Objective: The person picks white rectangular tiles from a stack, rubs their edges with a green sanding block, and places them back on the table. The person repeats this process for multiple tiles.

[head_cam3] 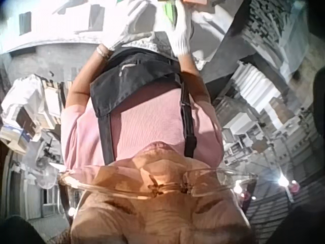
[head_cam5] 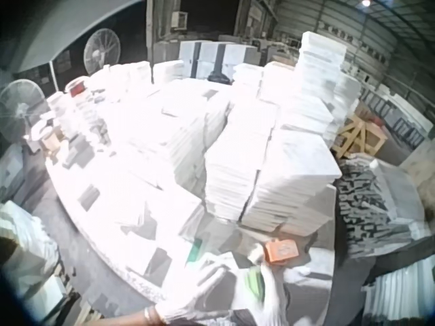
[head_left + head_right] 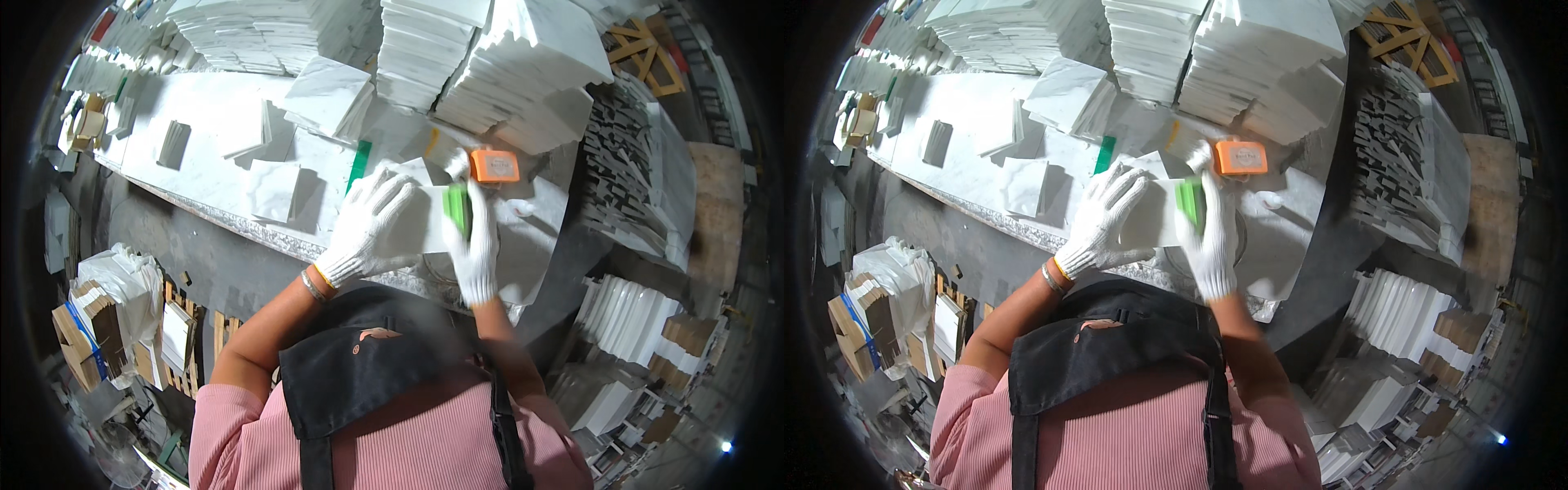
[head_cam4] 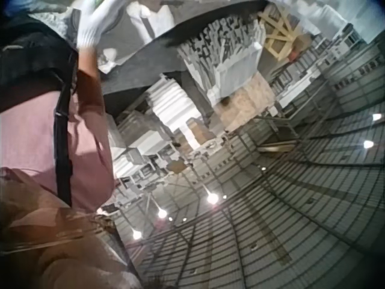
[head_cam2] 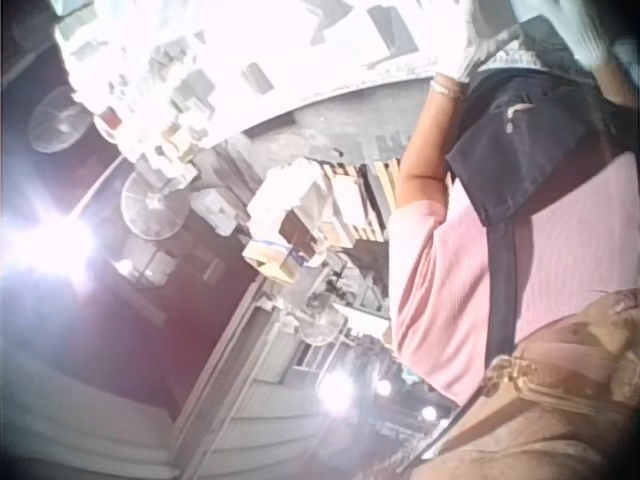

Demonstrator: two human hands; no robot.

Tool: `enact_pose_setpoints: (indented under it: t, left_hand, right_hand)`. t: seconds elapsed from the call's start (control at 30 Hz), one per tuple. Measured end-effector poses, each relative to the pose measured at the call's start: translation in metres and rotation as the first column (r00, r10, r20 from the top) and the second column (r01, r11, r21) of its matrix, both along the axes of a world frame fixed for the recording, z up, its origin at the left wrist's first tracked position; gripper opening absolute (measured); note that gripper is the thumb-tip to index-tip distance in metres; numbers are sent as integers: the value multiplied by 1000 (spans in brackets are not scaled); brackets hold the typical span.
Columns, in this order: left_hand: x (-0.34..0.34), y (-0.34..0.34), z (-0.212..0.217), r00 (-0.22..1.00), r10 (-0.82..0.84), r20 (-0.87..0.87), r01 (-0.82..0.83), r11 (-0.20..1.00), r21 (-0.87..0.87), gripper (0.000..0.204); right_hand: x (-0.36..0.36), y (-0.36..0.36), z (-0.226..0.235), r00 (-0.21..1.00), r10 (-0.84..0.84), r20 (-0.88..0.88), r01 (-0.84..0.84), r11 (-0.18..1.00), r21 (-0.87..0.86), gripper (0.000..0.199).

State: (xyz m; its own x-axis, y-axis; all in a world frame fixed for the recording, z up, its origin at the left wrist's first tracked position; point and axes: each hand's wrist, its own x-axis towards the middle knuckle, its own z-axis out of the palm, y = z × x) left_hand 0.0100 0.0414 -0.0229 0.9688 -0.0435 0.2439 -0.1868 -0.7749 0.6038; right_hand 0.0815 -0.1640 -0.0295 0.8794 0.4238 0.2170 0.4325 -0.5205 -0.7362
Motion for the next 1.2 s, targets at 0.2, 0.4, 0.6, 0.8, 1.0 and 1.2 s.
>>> enact_pose_setpoints:
  t: [0.2, 0.4, 0.6, 0.8, 1.0, 1.2]
  left_hand:
    - [-3, 1, -5, 1000, 0, -5, 0, 1000, 17, 96]
    - [-3, -1, -11, 1000, 3, 3, -3, 998, 59, 98]
    - [-4, 2, -3, 998, -5, -56, 8, 998, 65, 97]
    - [14, 15, 28, 982, -150, -119, 165, 977, 134, 95]
    - [53, 44, 31, 879, -436, -191, 476, 822, 313, 94]
    - [47, 53, 31, 948, -269, -167, 294, 945, 145, 87]
  right_hand:
    - [34, 19, -5, 997, 62, 39, -65, 994, 87, 57]
    - [-31, -17, 13, 1000, -10, -14, 9, 999, -50, 58]
    - [70, 36, -17, 993, -2, 115, 3, 1000, -6, 58]
    - [50, 2, 26, 738, 260, -622, 251, 751, 611, 53]
    - [29, -22, 4, 478, 414, -775, 505, 592, 628, 47]
    - [-4, -41, -6, 478, 431, -765, 550, 533, 644, 56]
